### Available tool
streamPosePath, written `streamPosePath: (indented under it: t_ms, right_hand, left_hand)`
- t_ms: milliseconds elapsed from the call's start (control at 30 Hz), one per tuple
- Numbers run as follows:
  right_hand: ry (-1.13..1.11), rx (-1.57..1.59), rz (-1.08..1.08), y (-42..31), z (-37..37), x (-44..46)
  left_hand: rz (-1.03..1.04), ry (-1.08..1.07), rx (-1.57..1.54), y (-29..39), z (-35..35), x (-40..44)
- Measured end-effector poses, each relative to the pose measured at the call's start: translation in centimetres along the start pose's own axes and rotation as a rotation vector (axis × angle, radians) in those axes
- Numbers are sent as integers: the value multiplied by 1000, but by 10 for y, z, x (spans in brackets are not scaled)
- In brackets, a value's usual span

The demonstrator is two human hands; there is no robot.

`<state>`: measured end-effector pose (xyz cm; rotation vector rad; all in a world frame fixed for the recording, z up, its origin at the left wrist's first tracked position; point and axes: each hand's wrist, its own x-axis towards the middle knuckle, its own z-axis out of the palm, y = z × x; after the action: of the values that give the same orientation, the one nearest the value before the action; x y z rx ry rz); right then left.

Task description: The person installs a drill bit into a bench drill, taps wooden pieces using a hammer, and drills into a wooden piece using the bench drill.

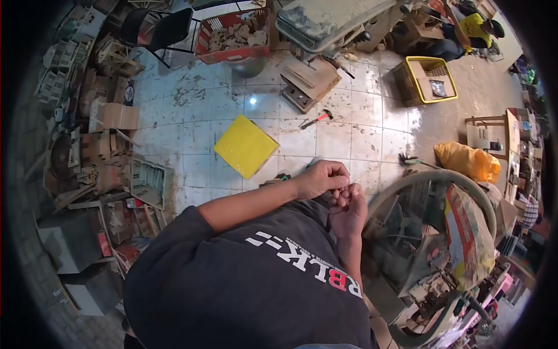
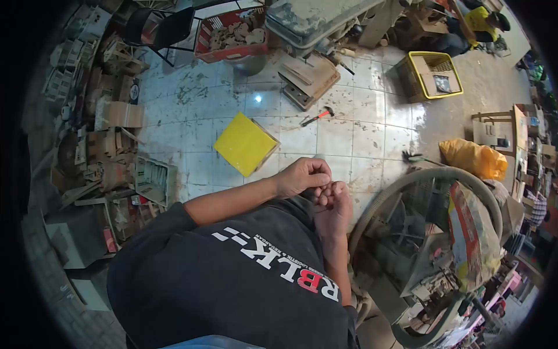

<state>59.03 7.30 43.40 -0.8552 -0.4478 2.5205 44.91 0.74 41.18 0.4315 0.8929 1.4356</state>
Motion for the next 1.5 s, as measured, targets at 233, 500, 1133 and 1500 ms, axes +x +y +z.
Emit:
streamPosePath:
  t_ms: [233, 500, 1133, 1500]
  right_hand:
    - [31, -577, -49, -45, 16, 125]
    - [-74, -544, -15, -30, 31, 208]
    - [45, 244, 13, 238, -92, 447]
    - [-304, 298, 62, 351, -61, 345]
  left_hand:
    - [43, 263, 50, 52, -35, 78]
    - [-90, 523, -2, 91, -76, 112]
    - [-265, 35, 576, -12, -443, 198]
    - [-26, -509, 722, 6, -472, 63]
